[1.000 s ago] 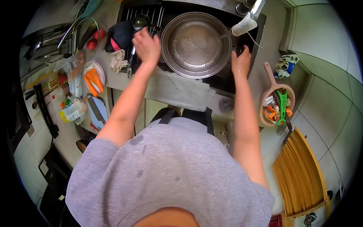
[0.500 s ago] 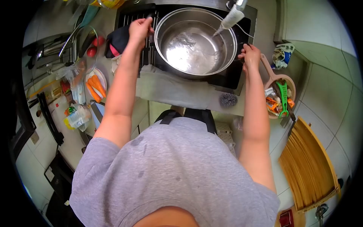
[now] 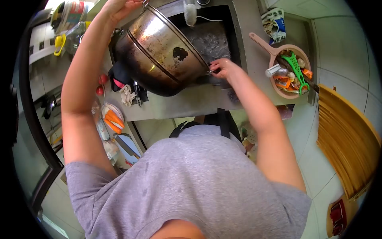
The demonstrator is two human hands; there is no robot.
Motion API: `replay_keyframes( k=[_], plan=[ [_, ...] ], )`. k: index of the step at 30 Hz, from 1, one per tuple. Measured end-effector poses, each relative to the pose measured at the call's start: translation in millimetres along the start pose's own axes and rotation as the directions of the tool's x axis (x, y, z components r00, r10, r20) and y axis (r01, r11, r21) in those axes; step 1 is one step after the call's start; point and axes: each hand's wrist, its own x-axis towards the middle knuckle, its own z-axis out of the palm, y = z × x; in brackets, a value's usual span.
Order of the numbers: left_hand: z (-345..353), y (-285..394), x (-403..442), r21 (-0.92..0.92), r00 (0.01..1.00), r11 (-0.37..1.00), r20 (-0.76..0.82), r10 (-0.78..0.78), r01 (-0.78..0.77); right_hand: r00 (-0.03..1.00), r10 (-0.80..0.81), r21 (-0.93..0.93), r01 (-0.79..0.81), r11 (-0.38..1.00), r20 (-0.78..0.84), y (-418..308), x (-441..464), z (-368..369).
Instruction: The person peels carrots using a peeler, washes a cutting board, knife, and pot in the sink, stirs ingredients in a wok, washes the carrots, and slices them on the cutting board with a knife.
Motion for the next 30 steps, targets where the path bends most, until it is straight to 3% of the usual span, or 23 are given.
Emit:
replay_keyframes(
  k=[1,2,3,6,10,11,13,14,17,20,22,26,27,28,30],
  plan=[
    [8.7,3.9,1.5,0.009,1.000,1.000,0.014,-0.006,0.006,0.997,-0.034,0.009,0.034,0.999,-0.066,14.7,0.7,7.8],
    [19.0,11.1,-0.4,0.054,0.997,0.998,-0.073,-0.028,0.032,0.989,-0.065,0.016,0.068,0.998,-0.132,29.4,1.3,18.1],
    [27.9,15.1,-1.8,0.096,0.986,0.993,-0.162,-0.047,0.063,0.996,-0.016,0.024,0.018,1.000,-0.086,40.5,30.3,13.0],
    [24.7,25.2,-3.1,0.266,0.975,0.957,-0.216,-0.055,0.113,0.995,0.096,0.008,-0.096,0.995,0.019,76.4,57.3,24.2],
    [0.7,34.5,-13.7,0.217,0.963,0.959,-0.235,-0.130,0.182,0.981,0.184,0.120,-0.190,0.974,0.065,94.5,27.2,46.9],
    [-7.3,42.5,-26.1,0.219,0.964,0.959,-0.233,-0.130,0.182,0.992,0.119,0.116,-0.123,0.986,0.040,93.5,-5.3,53.4],
    [-22.5,61.5,-55.0,0.200,0.998,0.979,0.052,-0.037,0.026,0.995,0.021,0.149,-0.035,0.988,0.093,76.4,-24.2,43.0],
    [-26.8,63.0,-67.0,0.196,0.998,0.980,0.049,-0.033,0.022,0.987,-0.075,0.181,0.048,0.982,0.141,69.1,-32.8,36.5],
    [-32.9,55.8,-101.0,0.344,0.999,0.939,-0.032,0.023,-0.010,0.858,-0.510,-0.024,0.512,0.859,0.065,55.1,-82.7,42.1],
    [-69.6,-8.6,-108.6,0.314,0.997,0.949,-0.071,-0.011,0.032,0.659,-0.750,-0.304,0.702,0.644,-0.066,44.6,-102.7,49.4],
    [-82.1,-64.0,-109.3,0.354,0.969,0.925,-0.241,-0.054,0.140,0.541,-0.838,-0.452,0.731,0.511,-0.072,39.6,-97.3,47.8],
    [-101.6,-159.2,-97.6,0.233,0.926,0.931,-0.321,-0.200,0.282,0.371,-0.928,-0.746,0.606,0.277,-0.042,16.4,-67.8,30.2],
    [-98.0,-171.9,-97.7,0.209,0.918,0.933,-0.336,-0.211,0.291,0.414,-0.909,-0.777,0.554,0.298,-0.053,12.7,-72.4,32.1],
    [-92.2,-183.8,-98.3,0.181,0.908,0.936,-0.354,-0.223,0.300,0.308,-0.951,-0.861,0.492,0.130,0.032,-9.5,-30.4,2.1],
    [-95.4,-209.1,-94.3,0.141,0.911,0.947,-0.345,-0.225,0.288,0.328,-0.943,-0.885,0.453,0.107,0.054,-20.5,-25.0,-4.1]
  ],
)
